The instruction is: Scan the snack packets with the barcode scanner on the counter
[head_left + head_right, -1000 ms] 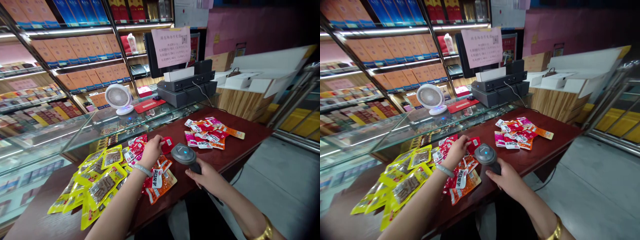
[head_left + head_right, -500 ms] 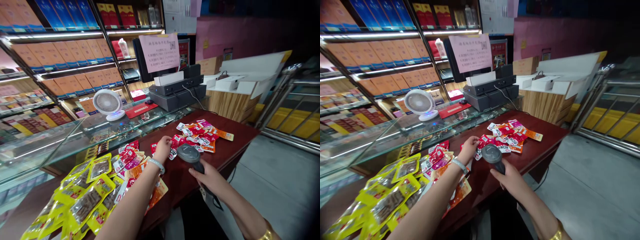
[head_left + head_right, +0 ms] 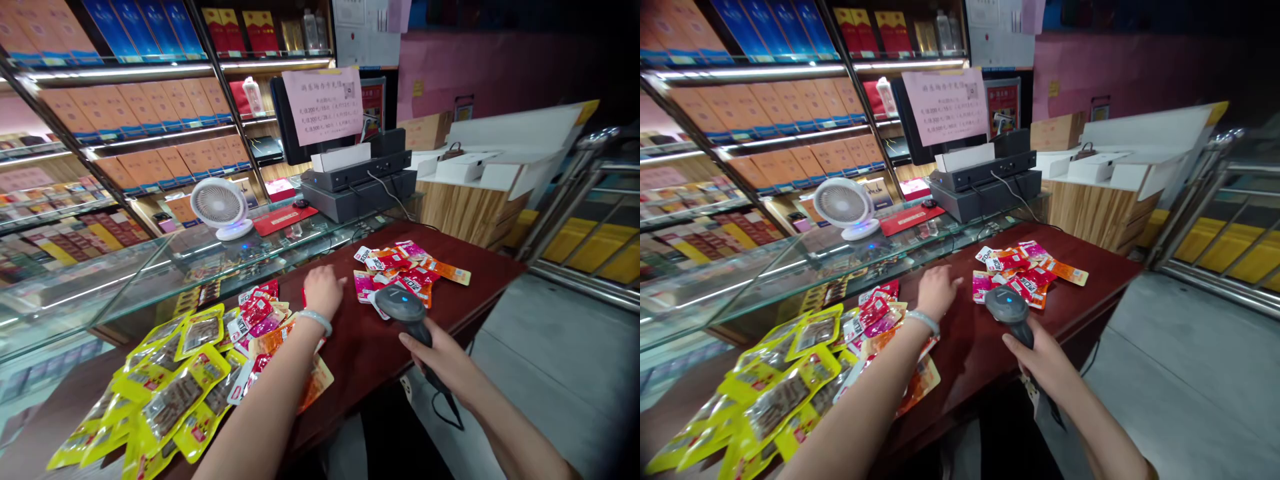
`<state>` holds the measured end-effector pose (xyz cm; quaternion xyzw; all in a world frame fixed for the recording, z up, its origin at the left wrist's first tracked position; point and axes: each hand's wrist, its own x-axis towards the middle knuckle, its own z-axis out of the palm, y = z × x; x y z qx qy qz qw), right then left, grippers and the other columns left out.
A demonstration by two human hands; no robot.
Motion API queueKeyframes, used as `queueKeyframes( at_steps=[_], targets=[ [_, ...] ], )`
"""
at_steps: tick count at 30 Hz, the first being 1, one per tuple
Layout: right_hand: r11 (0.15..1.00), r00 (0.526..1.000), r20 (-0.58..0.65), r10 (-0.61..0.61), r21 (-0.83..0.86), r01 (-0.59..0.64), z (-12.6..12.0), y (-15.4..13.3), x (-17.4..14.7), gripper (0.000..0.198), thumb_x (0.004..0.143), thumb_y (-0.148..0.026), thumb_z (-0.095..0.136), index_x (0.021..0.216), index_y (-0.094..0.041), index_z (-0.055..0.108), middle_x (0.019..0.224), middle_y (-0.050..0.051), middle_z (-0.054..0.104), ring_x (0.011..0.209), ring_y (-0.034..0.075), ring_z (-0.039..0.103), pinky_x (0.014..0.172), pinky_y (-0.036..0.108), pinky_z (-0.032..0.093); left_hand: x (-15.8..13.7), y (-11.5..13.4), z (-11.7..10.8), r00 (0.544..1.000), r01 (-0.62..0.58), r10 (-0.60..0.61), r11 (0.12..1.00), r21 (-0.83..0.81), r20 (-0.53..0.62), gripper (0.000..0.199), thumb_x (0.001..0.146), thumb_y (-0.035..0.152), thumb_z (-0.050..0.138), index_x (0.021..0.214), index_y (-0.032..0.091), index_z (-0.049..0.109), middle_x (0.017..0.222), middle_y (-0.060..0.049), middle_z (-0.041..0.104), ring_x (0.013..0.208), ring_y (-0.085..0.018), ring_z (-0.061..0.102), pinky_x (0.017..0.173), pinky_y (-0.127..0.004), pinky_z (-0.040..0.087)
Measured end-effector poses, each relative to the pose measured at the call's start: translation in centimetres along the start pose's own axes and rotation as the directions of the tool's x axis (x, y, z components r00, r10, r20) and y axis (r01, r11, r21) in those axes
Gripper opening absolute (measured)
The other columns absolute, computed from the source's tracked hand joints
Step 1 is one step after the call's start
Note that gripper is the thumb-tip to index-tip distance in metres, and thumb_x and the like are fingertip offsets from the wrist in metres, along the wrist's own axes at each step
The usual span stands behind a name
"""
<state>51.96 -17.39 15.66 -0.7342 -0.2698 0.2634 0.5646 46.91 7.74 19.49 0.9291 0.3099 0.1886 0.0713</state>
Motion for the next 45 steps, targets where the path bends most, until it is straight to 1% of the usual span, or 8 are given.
queueKeyframes(
  at_steps=[4,9,14,21,29,35,40,45],
  targets=[
    [1.000,0.999,0.037,0.026,-0.008,-0.026,0.6,0.3,-0.1,0.039,0.087,-0.052,0.058,0.109,-0.020,0.053,0.048,-0.009,0.048,0.044,0.014,0.049,0.049,0.025,0.037,-1.1,-4.9,-1.2,0.991,0.109,-0.128,0.928,0.357,0.029,0.067,0.083,0.069,0.045,0.105,0.010,0.067,0.111,-0.023,0.063,0.114,-0.037,0.051,0.097,-0.047,0.038],
    [1.000,0.997,0.073,0.013,0.020,-0.015,1.0,0.4,-0.1,0.036,0.087,-0.048,0.057,0.108,-0.019,0.052,0.045,-0.010,0.047,0.042,0.013,0.047,0.048,0.024,0.037,-2.4,-7.4,-1.1,0.977,0.062,-0.143,0.899,0.433,0.157,0.072,0.081,0.074,0.040,0.100,0.011,0.070,0.109,-0.022,0.064,0.111,-0.037,0.053,0.095,-0.047,0.038],
    [0.998,0.997,0.080,0.007,0.056,-0.011,1.1,-0.3,-0.4,0.035,0.085,-0.046,0.060,0.106,-0.020,0.053,0.046,-0.009,0.048,0.041,0.013,0.045,0.045,0.024,0.036,-2.5,-6.7,-0.8,0.973,0.023,-0.098,0.943,0.332,0.210,0.063,0.082,0.071,0.046,0.098,0.013,0.065,0.105,-0.020,0.067,0.109,-0.035,0.058,0.091,-0.044,0.040],
    [0.996,0.991,0.129,-0.038,0.087,0.026,1.7,-1.8,-0.3,0.038,0.085,-0.047,0.060,0.109,-0.018,0.053,0.047,-0.009,0.047,0.042,0.012,0.047,0.047,0.024,0.037,-2.9,-4.6,-0.9,0.983,0.073,-0.061,0.995,-0.065,0.171,0.043,0.086,0.056,0.055,0.110,0.021,0.048,0.099,-0.009,0.070,0.091,-0.023,0.068,0.073,-0.028,0.041],
    [0.991,0.989,0.112,-0.099,0.097,0.088,2.0,-1.8,0.6,0.036,0.088,-0.046,0.058,0.109,-0.017,0.054,0.048,-0.009,0.048,0.043,0.012,0.046,0.047,0.023,0.037,-3.6,-1.7,-1.8,0.987,-0.002,0.017,0.995,-0.097,0.159,0.030,0.082,0.037,0.062,0.105,0.023,0.049,0.086,-0.003,0.068,0.083,-0.022,0.067,0.068,-0.027,0.040],
    [0.991,0.992,0.089,-0.085,0.113,0.074,1.2,-0.8,1.2,0.036,0.087,-0.047,0.059,0.108,-0.018,0.052,0.047,-0.009,0.049,0.042,0.013,0.047,0.046,0.024,0.038,-2.1,0.2,0.2,0.988,0.074,-0.035,0.964,-0.257,0.151,0.038,0.082,0.045,0.064,0.107,0.020,0.050,0.096,-0.009,0.069,0.089,-0.023,0.067,0.073,-0.028,0.044],
    [0.993,0.997,0.066,-0.034,0.114,0.026,0.3,-0.4,1.4,0.035,0.086,-0.047,0.060,0.104,-0.019,0.052,0.045,-0.009,0.047,0.041,0.012,0.046,0.045,0.024,0.037,0.0,2.7,2.4,0.951,0.252,-0.107,0.812,-0.527,0.290,0.042,0.085,0.036,0.064,0.118,0.016,0.049,0.096,-0.012,0.070,0.076,-0.019,0.068,0.067,-0.027,0.049],
    [0.995,0.999,0.048,-0.009,0.097,0.004,-0.3,-0.3,1.2,0.036,0.085,-0.049,0.060,0.104,-0.019,0.052,0.045,-0.009,0.047,0.040,0.012,0.045,0.045,0.024,0.035,0.5,5.0,2.5,0.875,0.388,0.075,0.482,-0.786,0.478,0.033,0.087,0.035,0.062,0.112,0.016,0.054,0.074,-0.002,0.066,0.055,-0.011,0.061,0.057,-0.023,0.052]
  ],
)
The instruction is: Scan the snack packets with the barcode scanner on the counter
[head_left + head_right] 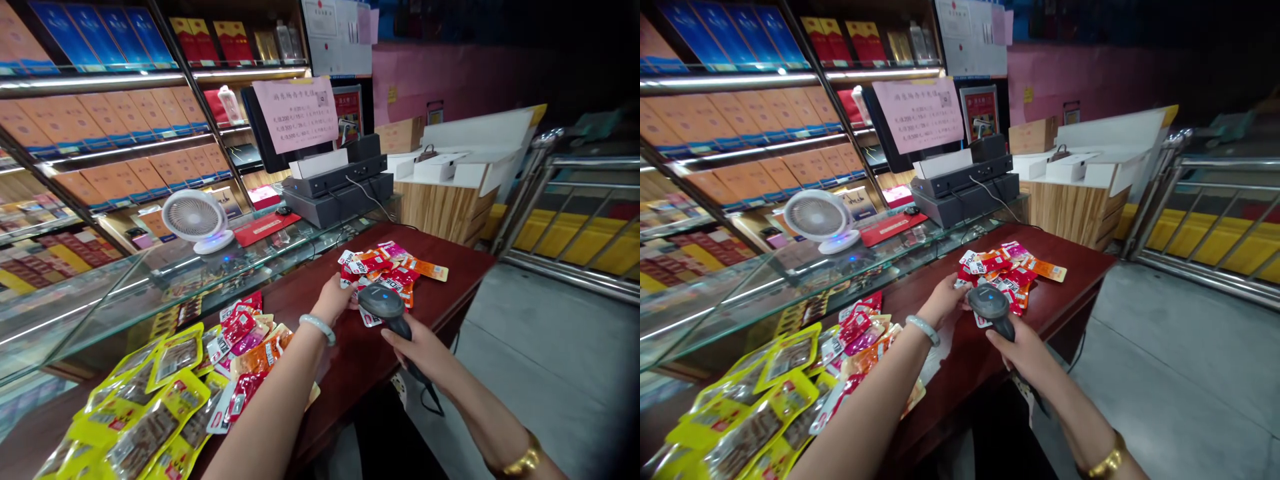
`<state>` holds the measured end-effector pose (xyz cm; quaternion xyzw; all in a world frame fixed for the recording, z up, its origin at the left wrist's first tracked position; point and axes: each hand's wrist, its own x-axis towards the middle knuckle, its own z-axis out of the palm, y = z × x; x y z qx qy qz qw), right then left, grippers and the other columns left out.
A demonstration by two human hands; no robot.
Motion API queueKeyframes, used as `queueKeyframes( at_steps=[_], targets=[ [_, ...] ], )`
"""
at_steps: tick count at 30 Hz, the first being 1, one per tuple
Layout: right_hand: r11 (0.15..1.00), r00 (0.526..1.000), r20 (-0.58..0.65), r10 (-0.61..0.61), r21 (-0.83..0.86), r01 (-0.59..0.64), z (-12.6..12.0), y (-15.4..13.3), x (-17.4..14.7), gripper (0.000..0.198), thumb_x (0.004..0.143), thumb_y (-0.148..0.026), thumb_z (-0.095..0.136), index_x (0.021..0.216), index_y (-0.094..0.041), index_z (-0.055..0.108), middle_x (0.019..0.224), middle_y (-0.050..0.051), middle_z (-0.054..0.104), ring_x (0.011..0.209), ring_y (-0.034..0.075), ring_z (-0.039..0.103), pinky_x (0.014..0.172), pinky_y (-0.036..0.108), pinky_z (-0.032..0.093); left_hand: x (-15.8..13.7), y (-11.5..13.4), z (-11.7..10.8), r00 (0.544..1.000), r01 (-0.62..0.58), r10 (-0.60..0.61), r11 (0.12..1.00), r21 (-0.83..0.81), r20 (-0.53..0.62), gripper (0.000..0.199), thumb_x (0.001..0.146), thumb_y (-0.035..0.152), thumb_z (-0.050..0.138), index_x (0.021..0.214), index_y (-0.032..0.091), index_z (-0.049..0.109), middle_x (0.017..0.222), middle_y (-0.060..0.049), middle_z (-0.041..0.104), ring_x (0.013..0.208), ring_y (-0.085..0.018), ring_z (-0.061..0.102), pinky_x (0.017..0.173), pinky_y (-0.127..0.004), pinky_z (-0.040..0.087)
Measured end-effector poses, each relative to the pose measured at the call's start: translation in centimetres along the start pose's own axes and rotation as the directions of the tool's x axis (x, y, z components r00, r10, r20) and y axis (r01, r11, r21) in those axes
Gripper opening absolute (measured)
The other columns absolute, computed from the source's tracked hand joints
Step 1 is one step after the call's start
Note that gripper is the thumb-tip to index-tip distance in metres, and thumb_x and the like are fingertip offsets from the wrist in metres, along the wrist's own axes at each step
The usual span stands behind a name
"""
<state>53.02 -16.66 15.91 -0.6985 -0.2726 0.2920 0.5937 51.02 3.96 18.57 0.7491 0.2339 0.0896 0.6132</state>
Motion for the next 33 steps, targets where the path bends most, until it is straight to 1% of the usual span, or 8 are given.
queueKeyframes(
  at_steps=[2,5,7,10,14,19,26,33],
  targets=[
    [1.000,1.000,0.011,0.004,0.013,-0.004,0.0,-0.2,-0.2,0.036,0.086,-0.049,0.060,0.105,-0.019,0.051,0.045,-0.009,0.046,0.040,0.012,0.045,0.045,0.024,0.034,-0.4,0.2,0.3,0.999,0.000,0.001,0.999,-0.036,0.038,0.036,0.086,0.037,0.062,0.114,0.016,0.055,0.073,-0.002,0.066,0.055,-0.011,0.061,0.057,-0.024,0.053],
    [1.000,0.999,0.019,0.028,0.015,-0.028,0.2,-0.4,-0.4,0.037,0.086,-0.050,0.059,0.106,-0.020,0.051,0.046,-0.009,0.047,0.042,0.013,0.045,0.045,0.024,0.034,-1.3,-0.1,0.0,0.998,-0.020,0.026,0.995,0.101,-0.059,0.052,0.082,0.041,0.066,0.125,0.015,0.055,0.088,-0.009,0.071,0.066,-0.017,0.067,0.064,-0.029,0.055],
    [1.000,0.999,0.038,0.029,-0.007,-0.029,0.5,-0.5,-0.5,0.039,0.085,-0.050,0.060,0.108,-0.020,0.051,0.047,-0.008,0.048,0.042,0.013,0.046,0.045,0.024,0.035,-2.2,-0.5,-1.0,0.981,-0.084,0.125,0.963,0.256,-0.146,0.061,0.078,0.040,0.070,0.131,0.014,0.054,0.113,-0.015,0.069,0.093,-0.025,0.069,0.082,-0.033,0.054],
    [0.999,0.996,0.091,0.013,-0.046,-0.009,1.6,-0.2,-0.7,0.038,0.085,-0.051,0.059,0.104,-0.019,0.052,0.047,-0.008,0.049,0.042,0.013,0.046,0.046,0.024,0.035,-4.7,-1.1,-3.5,0.954,-0.146,0.260,0.840,0.522,-0.151,0.066,0.079,0.037,0.068,0.138,0.013,0.050,0.139,-0.017,0.054,0.125,-0.028,0.054,0.102,-0.035,0.043],
    [1.000,0.986,0.165,0.004,-0.028,0.001,3.2,0.1,-1.0,0.036,0.084,-0.049,0.060,0.100,-0.018,0.051,0.045,-0.009,0.047,0.042,0.012,0.046,0.047,0.024,0.035,-9.4,-1.9,-8.1,0.964,-0.043,0.227,0.653,0.756,-0.141,0.057,0.083,0.038,0.064,0.134,0.015,0.055,0.128,-0.015,0.063,0.111,-0.027,0.062,0.098,-0.036,0.046],
    [0.999,0.980,0.199,0.005,-0.049,0.004,4.1,-0.1,-1.5,0.036,0.085,-0.046,0.060,0.106,-0.017,0.053,0.045,-0.010,0.046,0.043,0.012,0.044,0.049,0.025,0.036,-14.5,-3.1,-12.5,0.966,0.082,0.180,0.465,0.882,-0.185,0.044,0.084,0.039,0.063,0.122,0.017,0.064,0.121,-0.013,0.065,0.111,-0.027,0.060,0.098,-0.036,0.044],
    [0.996,0.971,0.239,-0.004,-0.090,0.026,4.4,-0.8,-2.3,0.032,0.088,-0.043,0.059,0.107,-0.018,0.053,0.049,-0.009,0.047,0.045,0.012,0.044,0.050,0.025,0.037,-17.6,-4.9,-12.8,0.967,0.147,0.160,0.290,0.946,-0.199,0.059,0.079,0.056,0.063,0.126,0.019,0.061,0.119,-0.014,0.063,0.113,-0.032,0.057,0.099,-0.043,0.041],
    [0.994,0.957,0.287,0.050,-0.109,-0.019,6.0,-0.1,-2.5,0.044,0.085,-0.045,0.060,0.117,-0.017,0.050,0.046,-0.010,0.045,0.041,0.012,0.044,0.046,0.025,0.035,-14.8,-5.5,-12.6,0.957,0.120,0.220,0.292,0.949,-0.189,0.052,0.085,0.037,0.060,0.135,0.025,0.053,0.141,-0.011,0.052,0.129,-0.029,0.046,0.107,-0.044,0.036]
  ],
)
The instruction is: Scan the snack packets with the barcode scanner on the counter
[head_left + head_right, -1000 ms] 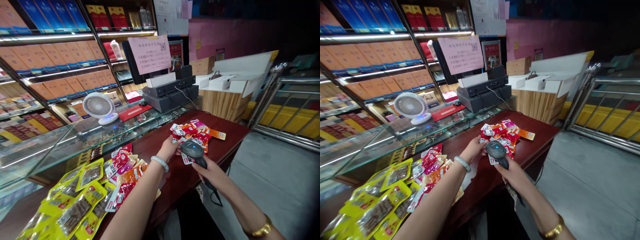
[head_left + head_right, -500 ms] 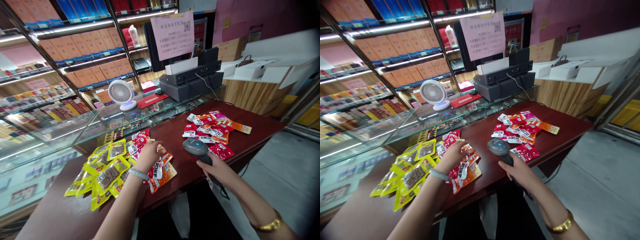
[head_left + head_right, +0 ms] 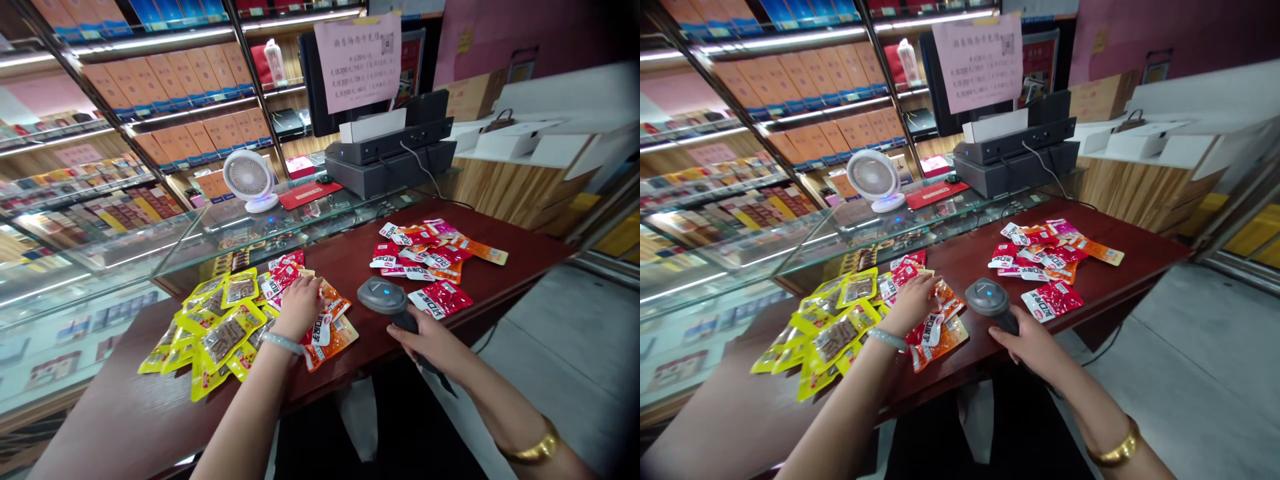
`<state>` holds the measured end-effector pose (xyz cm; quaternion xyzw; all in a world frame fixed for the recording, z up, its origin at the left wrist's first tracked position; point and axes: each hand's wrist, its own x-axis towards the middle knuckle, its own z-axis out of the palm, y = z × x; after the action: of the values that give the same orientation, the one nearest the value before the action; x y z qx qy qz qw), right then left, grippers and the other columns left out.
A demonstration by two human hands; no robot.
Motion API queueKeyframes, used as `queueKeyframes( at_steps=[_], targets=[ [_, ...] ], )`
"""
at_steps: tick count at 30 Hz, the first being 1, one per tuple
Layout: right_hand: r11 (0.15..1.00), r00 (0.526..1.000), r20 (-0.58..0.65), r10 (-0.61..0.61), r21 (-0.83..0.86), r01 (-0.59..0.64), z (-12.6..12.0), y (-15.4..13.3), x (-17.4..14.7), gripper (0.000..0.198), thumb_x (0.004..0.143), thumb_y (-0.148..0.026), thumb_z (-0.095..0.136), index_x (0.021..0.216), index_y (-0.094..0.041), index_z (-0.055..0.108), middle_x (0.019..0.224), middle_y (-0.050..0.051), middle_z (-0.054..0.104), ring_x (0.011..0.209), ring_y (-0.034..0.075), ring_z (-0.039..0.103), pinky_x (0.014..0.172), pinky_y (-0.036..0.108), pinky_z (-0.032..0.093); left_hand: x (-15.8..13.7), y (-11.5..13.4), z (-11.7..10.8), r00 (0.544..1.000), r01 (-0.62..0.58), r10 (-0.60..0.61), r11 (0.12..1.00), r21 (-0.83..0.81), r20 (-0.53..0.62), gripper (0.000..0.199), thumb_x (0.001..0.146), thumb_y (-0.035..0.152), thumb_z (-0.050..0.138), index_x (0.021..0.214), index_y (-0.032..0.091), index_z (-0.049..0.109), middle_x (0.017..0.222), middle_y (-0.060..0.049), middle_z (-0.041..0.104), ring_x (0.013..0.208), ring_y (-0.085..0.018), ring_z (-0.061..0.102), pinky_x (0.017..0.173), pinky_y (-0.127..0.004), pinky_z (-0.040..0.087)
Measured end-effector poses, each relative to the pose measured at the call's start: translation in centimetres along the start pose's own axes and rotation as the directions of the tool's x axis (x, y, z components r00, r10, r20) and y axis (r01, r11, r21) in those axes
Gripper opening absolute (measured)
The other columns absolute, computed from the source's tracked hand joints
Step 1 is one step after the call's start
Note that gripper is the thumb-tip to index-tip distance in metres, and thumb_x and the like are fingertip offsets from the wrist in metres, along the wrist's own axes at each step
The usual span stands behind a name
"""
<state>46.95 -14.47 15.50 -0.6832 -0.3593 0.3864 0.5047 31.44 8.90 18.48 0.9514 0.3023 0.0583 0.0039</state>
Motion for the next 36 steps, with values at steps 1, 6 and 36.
queueKeyframes(
  at_steps=[1,6,36],
  targets=[
    [1.000,1.000,0.002,0.001,0.000,-0.001,0.1,0.1,0.0,0.045,0.085,-0.045,0.061,0.118,-0.017,0.049,0.046,-0.010,0.045,0.041,0.012,0.045,0.046,0.025,0.036,0.6,0.0,0.0,0.999,-0.032,0.032,0.999,0.006,0.012,0.051,0.085,0.035,0.061,0.134,0.027,0.054,0.141,-0.010,0.051,0.130,-0.029,0.045,0.107,-0.045,0.036],
    [0.999,0.999,0.032,-0.010,-0.031,0.011,0.3,0.1,0.0,0.039,0.085,-0.042,0.060,0.112,-0.016,0.051,0.048,-0.009,0.047,0.041,0.011,0.046,0.045,0.024,0.037,3.9,-0.1,-0.3,0.965,-0.203,0.191,0.978,0.048,0.182,0.048,0.073,0.048,0.072,0.114,0.025,0.064,0.131,-0.012,0.056,0.127,-0.032,0.046,0.106,-0.047,0.035],
    [0.999,0.999,-0.043,-0.031,0.027,0.032,-1.1,0.3,0.9,0.034,0.086,-0.042,0.059,0.110,-0.019,0.050,0.052,-0.010,0.043,0.041,0.011,0.042,0.045,0.024,0.036,11.0,5.3,2.0,0.987,0.123,-0.132,0.224,-0.967,0.095,0.023,0.068,0.029,0.074,0.081,0.012,0.067,0.061,0.002,0.061,0.052,-0.006,0.050,0.053,-0.018,0.040]
  ],
)
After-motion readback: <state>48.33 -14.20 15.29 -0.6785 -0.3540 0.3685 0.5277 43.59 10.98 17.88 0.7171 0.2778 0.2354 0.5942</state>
